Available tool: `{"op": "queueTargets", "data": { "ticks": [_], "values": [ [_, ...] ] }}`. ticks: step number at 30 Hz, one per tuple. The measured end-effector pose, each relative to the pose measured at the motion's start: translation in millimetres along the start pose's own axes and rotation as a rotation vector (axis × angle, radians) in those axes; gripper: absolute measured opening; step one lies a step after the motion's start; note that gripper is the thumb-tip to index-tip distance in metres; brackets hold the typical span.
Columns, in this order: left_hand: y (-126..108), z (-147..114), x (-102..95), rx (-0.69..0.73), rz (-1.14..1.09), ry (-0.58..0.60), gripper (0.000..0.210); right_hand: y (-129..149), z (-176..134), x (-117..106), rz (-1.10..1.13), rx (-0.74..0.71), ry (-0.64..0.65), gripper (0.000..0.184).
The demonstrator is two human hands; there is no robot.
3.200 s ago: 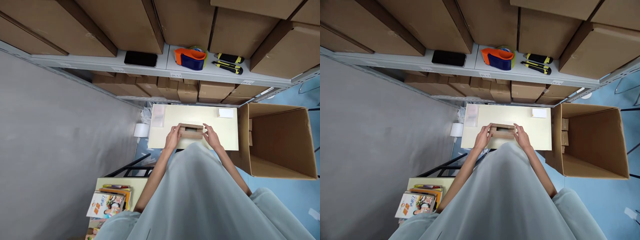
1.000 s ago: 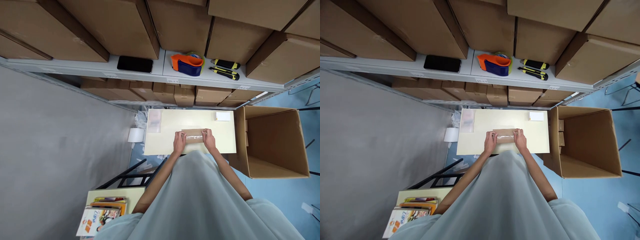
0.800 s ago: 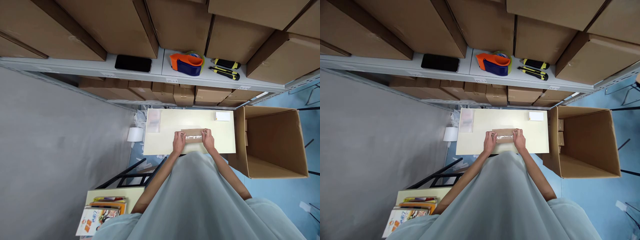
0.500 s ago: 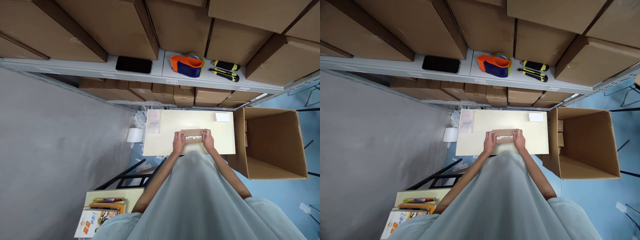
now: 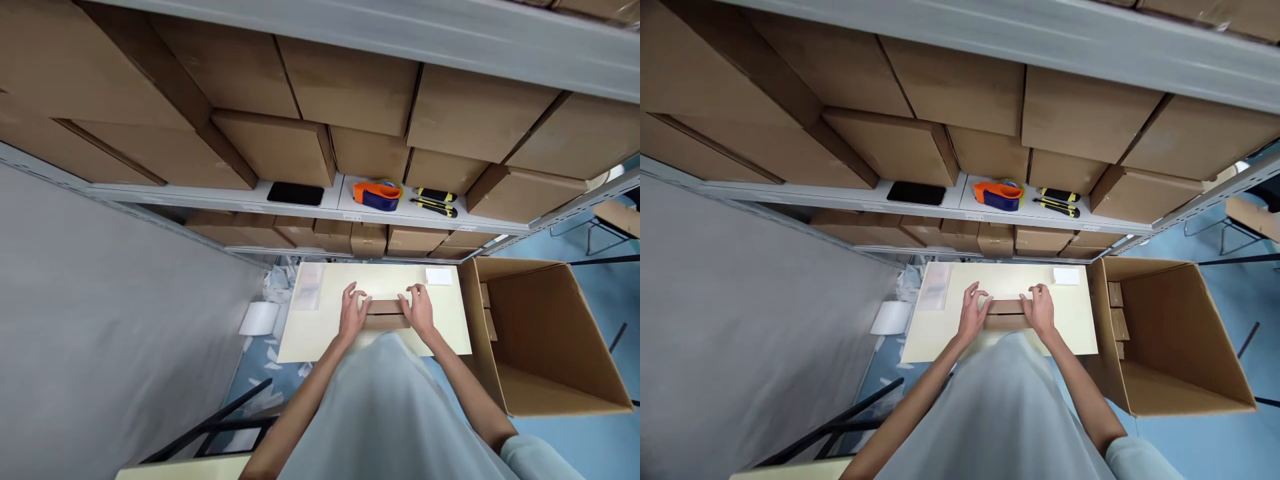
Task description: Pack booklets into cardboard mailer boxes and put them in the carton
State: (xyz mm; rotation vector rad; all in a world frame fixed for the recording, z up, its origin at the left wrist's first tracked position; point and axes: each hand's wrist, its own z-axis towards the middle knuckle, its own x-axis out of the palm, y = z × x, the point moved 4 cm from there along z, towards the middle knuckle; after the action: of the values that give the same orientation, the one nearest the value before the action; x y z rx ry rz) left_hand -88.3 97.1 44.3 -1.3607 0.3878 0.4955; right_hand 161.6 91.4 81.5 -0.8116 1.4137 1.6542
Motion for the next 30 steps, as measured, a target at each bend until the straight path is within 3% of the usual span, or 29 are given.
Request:
{"op": "queueTargets", "data": {
  "ticks": [3,7,11,14,18,23,30],
  "values": [
    [-33.4,59.6,-26.7,0.132,0.011,-0.105,0.027,26.9,59.9,-37.0,-0.030,-0.144,-0.099,0.043],
    [-82.7,152.5,-51.0,0.307,0.076,-0.160,0.031,71.8,152.5,-75.8,-0.095,-0.295,-0.162,0.044],
    [-120.2,221.7,-62.1,0.410,0.138,-0.177,0.034,116.7,230.3,-90.5,-0.181,-0.429,-0.117,0.043],
    [-134.5,248.6,-62.9,0.421,0.134,-0.159,0.033,136.8,271.1,-86.4,-0.268,-0.407,0.018,0.044],
    [-137.7,255.4,-61.8,0.409,0.043,-0.153,0.030,149.4,300.0,-72.9,-0.355,-0.299,0.152,0.047],
    [-134.7,238.2,-62.1,0.393,0.056,-0.177,0.032,152.2,313.6,-56.4,-0.360,-0.120,0.278,0.051],
    [-144.9,189.4,-58.2,0.383,0.068,-0.184,0.033,151.9,303.1,-63.5,-0.303,-0.154,0.249,0.036]
  ]
}}
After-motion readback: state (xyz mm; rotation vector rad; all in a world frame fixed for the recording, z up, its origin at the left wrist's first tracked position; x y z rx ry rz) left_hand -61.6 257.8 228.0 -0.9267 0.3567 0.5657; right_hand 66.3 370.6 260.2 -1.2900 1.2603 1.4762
